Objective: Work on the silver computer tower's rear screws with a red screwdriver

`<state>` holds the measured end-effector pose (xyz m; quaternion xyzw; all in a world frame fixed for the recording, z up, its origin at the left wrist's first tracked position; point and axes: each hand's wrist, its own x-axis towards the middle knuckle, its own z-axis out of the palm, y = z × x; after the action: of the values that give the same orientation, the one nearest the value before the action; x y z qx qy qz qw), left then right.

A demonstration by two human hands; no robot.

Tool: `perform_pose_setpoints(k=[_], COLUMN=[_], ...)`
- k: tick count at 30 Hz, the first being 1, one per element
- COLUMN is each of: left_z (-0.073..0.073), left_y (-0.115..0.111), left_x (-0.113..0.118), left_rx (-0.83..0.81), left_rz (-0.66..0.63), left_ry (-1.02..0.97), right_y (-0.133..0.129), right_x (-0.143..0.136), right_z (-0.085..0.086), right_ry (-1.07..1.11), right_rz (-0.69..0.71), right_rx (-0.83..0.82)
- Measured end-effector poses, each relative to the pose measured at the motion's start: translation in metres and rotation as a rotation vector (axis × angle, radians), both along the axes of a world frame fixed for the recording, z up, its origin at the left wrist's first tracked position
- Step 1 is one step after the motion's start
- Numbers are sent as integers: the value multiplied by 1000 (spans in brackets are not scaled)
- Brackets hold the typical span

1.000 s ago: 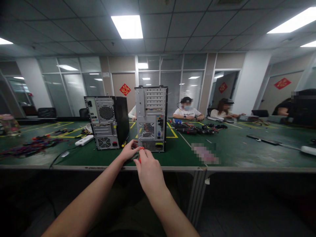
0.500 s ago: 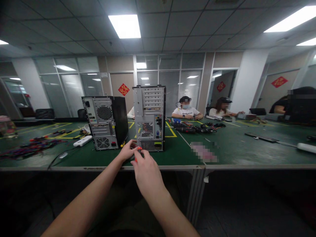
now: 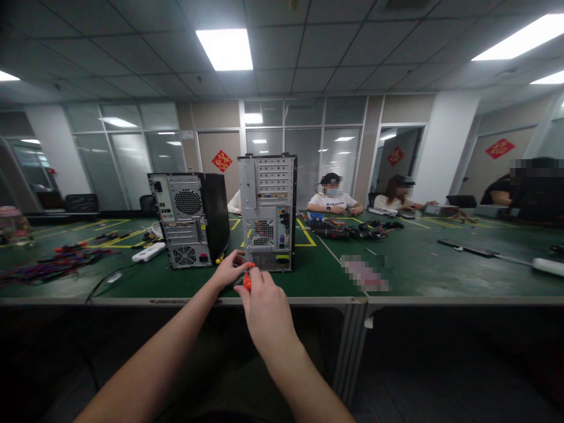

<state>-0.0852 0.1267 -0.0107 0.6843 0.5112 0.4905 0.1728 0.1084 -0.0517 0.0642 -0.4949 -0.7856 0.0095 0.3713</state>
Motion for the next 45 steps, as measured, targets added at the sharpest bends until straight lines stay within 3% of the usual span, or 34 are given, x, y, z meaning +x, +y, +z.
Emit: perform_pose_setpoints(k=[9,13,19,28,35,41,45], left_z=[-2,-3,-1,-1,2,1,1], left_y=[3,4,2,3,-2,-1,0], left_x=[-1,-2,0,0,2,2,1], left_rx=[-23,-10,-6,-22,-18,-5,-1], left_rz=[-8,-10,2,-12,0,-4,-6], left_ry=[13,3,8,12,6,3,0], right_y=[0,-2,-3,-3,1,0,1], right_x=[5,3,2,7,2,7,6], right_z=[-7,-6,0,-6,-4,-8,-8], right_ry=[-142,-101,-13,-191,-21,-150,-92], right_rz=[117,154,42,97,-42,75,53], right_rx=[140,109,-18,114,15,141,125])
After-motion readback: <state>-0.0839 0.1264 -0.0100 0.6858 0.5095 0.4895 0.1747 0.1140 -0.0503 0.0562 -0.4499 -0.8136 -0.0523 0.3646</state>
